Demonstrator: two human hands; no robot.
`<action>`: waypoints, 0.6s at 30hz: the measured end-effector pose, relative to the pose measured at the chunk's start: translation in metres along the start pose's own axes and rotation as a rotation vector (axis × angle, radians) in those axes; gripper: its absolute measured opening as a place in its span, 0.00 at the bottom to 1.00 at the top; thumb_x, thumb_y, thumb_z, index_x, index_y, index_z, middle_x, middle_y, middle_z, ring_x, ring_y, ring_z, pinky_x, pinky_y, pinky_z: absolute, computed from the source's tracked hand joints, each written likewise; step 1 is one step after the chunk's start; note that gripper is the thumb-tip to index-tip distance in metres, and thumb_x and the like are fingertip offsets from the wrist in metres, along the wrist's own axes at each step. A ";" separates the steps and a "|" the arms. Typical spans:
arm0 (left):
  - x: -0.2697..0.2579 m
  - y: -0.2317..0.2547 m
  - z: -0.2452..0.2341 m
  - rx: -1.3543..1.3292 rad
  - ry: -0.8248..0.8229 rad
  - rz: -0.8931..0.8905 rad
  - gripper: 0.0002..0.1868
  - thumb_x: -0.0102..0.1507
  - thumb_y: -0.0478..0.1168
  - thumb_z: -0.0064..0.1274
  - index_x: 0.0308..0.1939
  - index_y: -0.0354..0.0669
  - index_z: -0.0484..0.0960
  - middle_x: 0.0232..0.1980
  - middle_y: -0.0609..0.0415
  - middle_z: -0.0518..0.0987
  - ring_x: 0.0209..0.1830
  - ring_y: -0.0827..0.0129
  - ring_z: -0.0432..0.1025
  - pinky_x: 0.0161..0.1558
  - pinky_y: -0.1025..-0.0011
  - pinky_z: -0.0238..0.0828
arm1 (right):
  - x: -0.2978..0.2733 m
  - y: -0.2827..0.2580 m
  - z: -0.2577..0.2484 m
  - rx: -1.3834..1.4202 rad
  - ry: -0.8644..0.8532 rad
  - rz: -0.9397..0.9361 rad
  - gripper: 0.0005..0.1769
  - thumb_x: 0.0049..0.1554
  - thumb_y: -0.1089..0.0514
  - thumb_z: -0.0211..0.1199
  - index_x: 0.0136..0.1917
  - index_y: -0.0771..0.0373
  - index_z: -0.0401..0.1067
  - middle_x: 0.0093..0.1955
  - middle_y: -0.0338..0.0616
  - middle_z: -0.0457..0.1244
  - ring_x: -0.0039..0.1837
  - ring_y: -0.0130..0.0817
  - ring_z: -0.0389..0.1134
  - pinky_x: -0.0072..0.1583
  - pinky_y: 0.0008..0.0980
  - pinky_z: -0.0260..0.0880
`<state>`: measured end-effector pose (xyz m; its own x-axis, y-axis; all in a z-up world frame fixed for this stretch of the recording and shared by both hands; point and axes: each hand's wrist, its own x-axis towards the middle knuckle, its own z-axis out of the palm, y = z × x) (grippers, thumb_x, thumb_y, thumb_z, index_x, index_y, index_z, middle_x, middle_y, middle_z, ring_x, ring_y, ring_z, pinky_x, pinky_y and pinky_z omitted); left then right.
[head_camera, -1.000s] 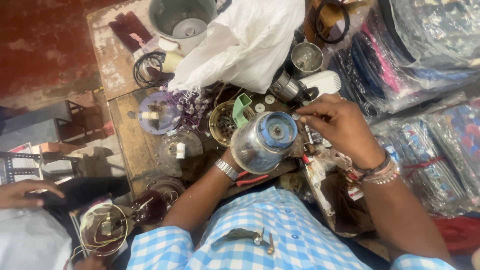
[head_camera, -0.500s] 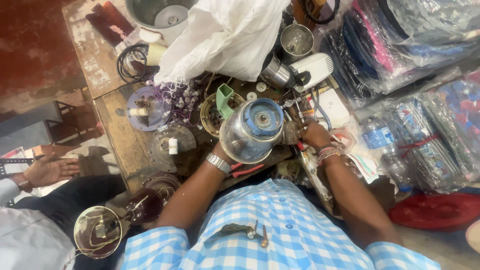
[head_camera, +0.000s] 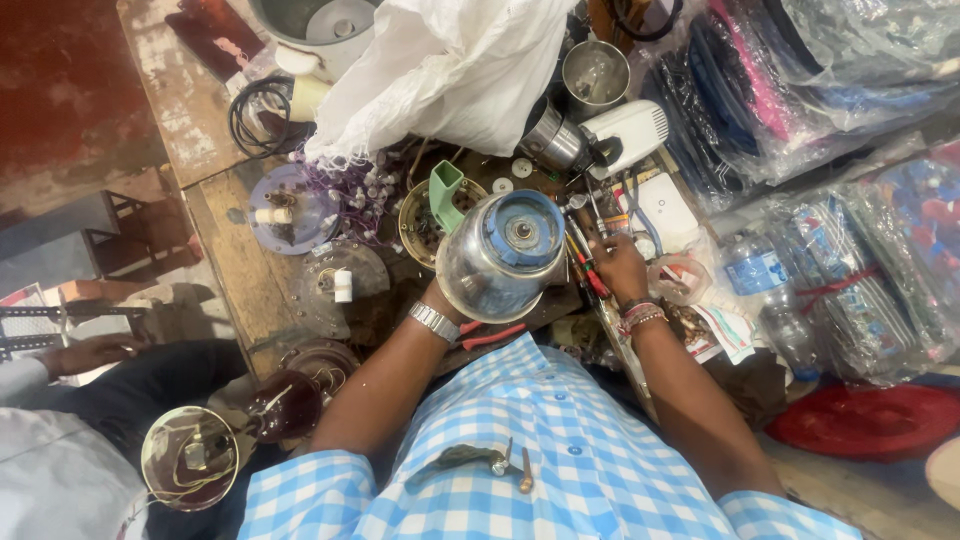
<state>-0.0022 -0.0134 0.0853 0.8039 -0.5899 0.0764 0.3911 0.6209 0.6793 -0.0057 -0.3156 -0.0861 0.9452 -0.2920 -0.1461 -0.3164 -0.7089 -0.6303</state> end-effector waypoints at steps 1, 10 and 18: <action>0.001 -0.001 0.000 -0.001 0.000 -0.003 0.31 0.68 0.41 0.57 0.73 0.35 0.68 0.71 0.44 0.74 0.69 0.63 0.72 0.69 0.66 0.72 | 0.000 0.008 0.004 0.013 -0.003 -0.005 0.24 0.57 0.43 0.68 0.51 0.68 0.76 0.45 0.58 0.70 0.48 0.51 0.73 0.51 0.43 0.72; 0.006 -0.004 -0.005 -0.015 -0.005 -0.005 0.31 0.67 0.40 0.58 0.73 0.36 0.68 0.70 0.44 0.75 0.69 0.63 0.72 0.69 0.66 0.72 | -0.039 0.048 0.007 0.418 -0.317 0.278 0.09 0.59 0.57 0.66 0.50 0.64 0.77 0.39 0.49 0.70 0.38 0.39 0.70 0.39 0.34 0.69; 0.003 -0.003 -0.008 -0.019 -0.004 -0.015 0.32 0.66 0.40 0.59 0.73 0.36 0.67 0.70 0.44 0.75 0.68 0.63 0.72 0.69 0.66 0.72 | 0.023 0.057 -0.064 -0.184 0.206 -0.362 0.10 0.59 0.66 0.63 0.52 0.59 0.81 0.50 0.52 0.70 0.52 0.48 0.71 0.57 0.43 0.73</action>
<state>0.0021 -0.0128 0.0773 0.7960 -0.6013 0.0693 0.4115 0.6216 0.6665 -0.0074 -0.4038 -0.0765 0.9677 -0.1126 0.2258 0.0052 -0.8858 -0.4640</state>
